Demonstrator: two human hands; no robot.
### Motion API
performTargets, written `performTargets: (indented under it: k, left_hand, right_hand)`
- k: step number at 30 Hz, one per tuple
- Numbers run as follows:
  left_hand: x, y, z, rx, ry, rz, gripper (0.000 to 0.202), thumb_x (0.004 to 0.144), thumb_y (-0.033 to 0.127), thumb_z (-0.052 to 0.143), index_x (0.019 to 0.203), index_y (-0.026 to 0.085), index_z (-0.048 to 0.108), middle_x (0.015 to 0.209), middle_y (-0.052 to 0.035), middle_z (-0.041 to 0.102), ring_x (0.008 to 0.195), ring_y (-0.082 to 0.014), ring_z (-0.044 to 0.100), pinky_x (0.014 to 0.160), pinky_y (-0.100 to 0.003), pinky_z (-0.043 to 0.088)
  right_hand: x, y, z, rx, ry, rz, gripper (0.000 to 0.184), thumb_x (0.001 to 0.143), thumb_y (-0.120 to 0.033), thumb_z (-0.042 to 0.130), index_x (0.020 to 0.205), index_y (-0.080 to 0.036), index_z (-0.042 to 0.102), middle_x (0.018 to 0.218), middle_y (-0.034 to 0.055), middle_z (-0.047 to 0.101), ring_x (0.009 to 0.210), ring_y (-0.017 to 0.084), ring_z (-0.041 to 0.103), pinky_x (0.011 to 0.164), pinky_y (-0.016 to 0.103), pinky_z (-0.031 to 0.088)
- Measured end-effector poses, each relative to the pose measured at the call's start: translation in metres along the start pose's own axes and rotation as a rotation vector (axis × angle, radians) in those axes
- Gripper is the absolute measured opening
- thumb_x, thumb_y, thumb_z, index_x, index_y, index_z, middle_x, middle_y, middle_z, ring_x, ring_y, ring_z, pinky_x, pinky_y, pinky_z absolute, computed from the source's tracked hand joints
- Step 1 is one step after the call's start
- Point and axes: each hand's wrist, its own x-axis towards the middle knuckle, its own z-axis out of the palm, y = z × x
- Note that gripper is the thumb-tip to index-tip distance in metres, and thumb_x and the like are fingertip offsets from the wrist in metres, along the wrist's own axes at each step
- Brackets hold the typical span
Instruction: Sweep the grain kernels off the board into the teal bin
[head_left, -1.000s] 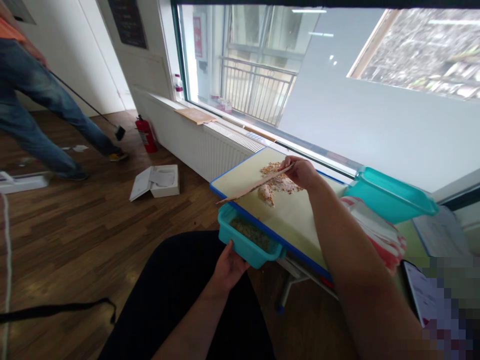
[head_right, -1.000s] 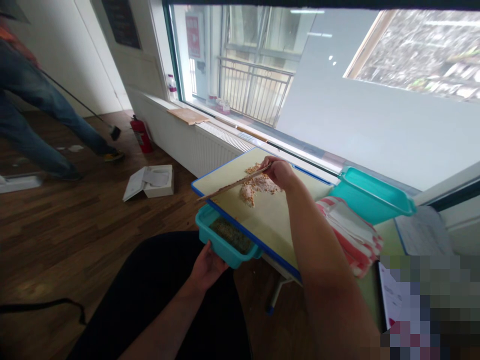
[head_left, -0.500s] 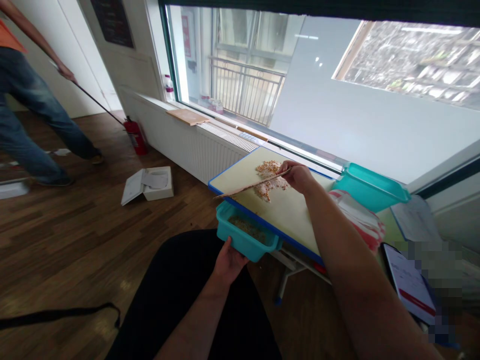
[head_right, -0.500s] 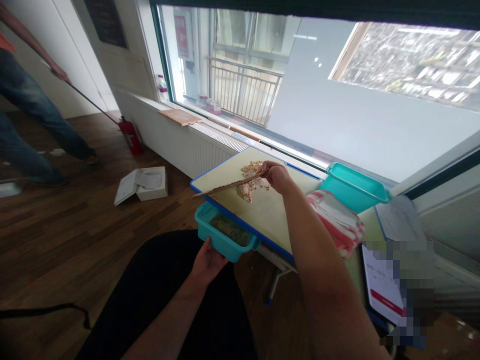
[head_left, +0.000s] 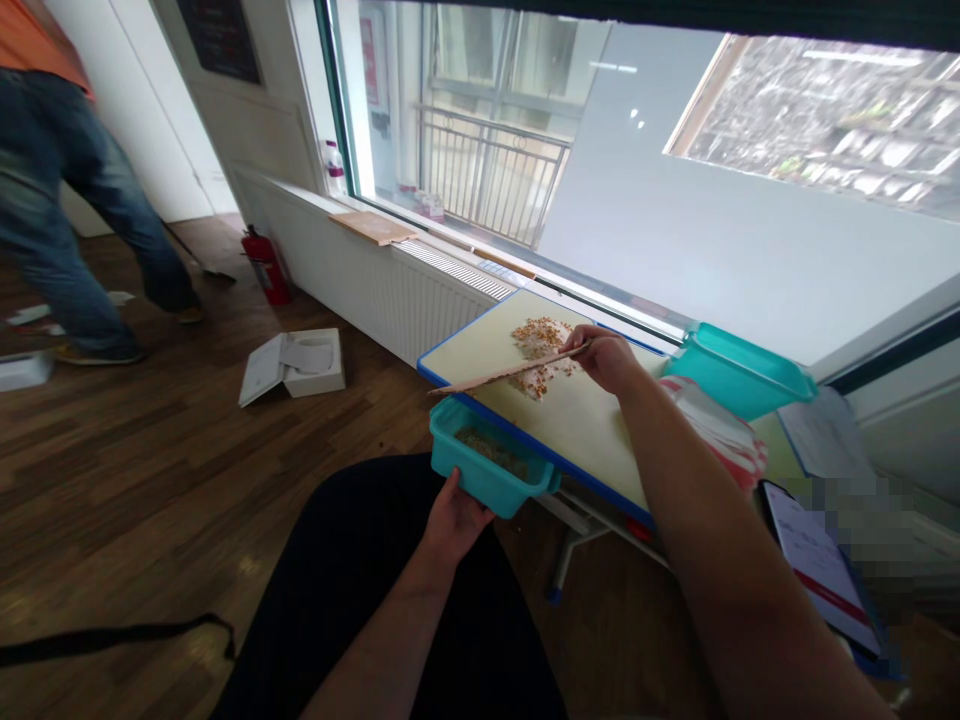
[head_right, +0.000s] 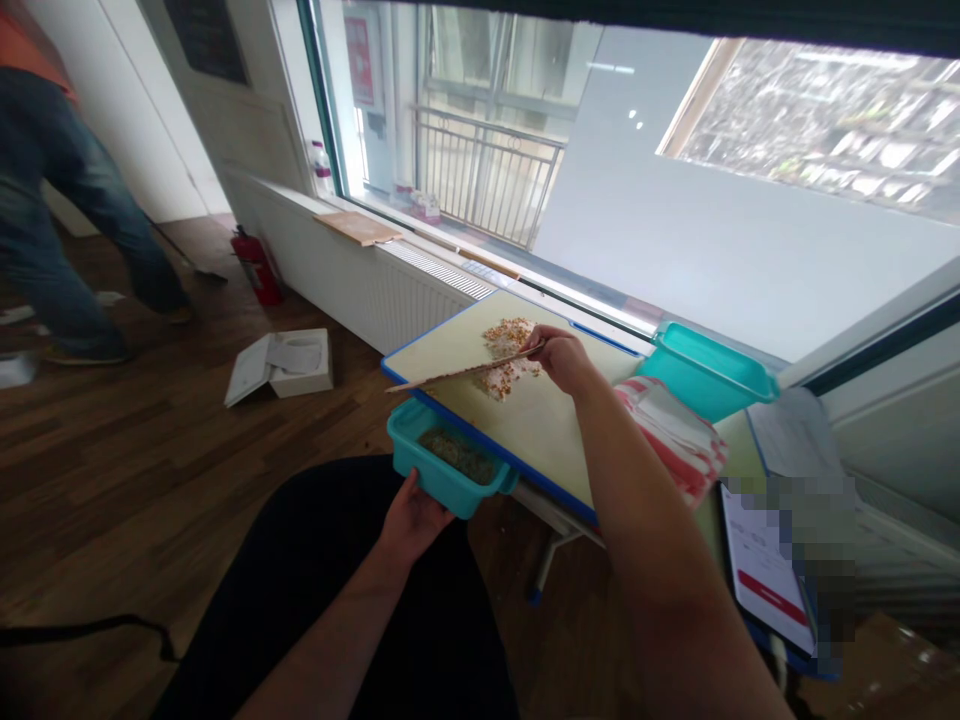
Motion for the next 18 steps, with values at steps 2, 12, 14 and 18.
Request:
performTargets:
  k: [2, 12, 14, 18]
  left_hand:
    - [0.001, 0.0, -0.001, -0.007, -0.013, 0.0, 0.064, 0.097, 0.043, 0.049, 0.156, 0.031, 0.025, 0.131, -0.008, 0.067, 0.122, -0.0254, 0.061, 0.106, -0.049, 0.044]
    - [-0.001, -0.005, 0.001, -0.045, -0.005, -0.018, 0.058, 0.098, 0.042, 0.047, 0.153, 0.029, 0.033, 0.132, -0.0079, 0.067, 0.124, -0.0248, 0.059, 0.108, -0.049, 0.041]
    - [-0.002, -0.006, 0.0, -0.04, -0.027, -0.03, 0.055, 0.099, 0.042, 0.047, 0.151, 0.028, 0.036, 0.133, -0.0083, 0.067, 0.125, -0.025, 0.059, 0.109, -0.049, 0.041]
    - [-0.003, -0.014, -0.003, -0.017, -0.088, -0.063, 0.051, 0.098, 0.044, 0.047, 0.145, 0.025, 0.045, 0.135, -0.0099, 0.065, 0.128, -0.0258, 0.056, 0.111, -0.048, 0.039]
  right_hand:
    - [-0.003, -0.001, 0.001, 0.004, 0.003, 0.002, 0.014, 0.043, -0.009, 0.049, 0.048, -0.02, 0.058, 0.058, 0.0026, 0.059, 0.065, 0.015, 0.055, 0.06, 0.029, 0.038]
    - [-0.02, 0.0, -0.004, 0.055, 0.012, -0.033, 0.016, 0.041, -0.009, 0.05, 0.048, -0.02, 0.057, 0.059, 0.0029, 0.061, 0.065, 0.015, 0.057, 0.062, 0.031, 0.04]
    - [-0.022, 0.0, -0.006, 0.058, 0.004, -0.037, 0.015, 0.041, -0.009, 0.05, 0.049, -0.02, 0.057, 0.058, 0.0033, 0.061, 0.065, 0.016, 0.057, 0.062, 0.031, 0.04]
    - [-0.027, 0.001, -0.011, 0.05, -0.019, -0.047, 0.016, 0.041, -0.009, 0.05, 0.05, -0.02, 0.057, 0.059, 0.0034, 0.062, 0.065, 0.016, 0.058, 0.063, 0.031, 0.042]
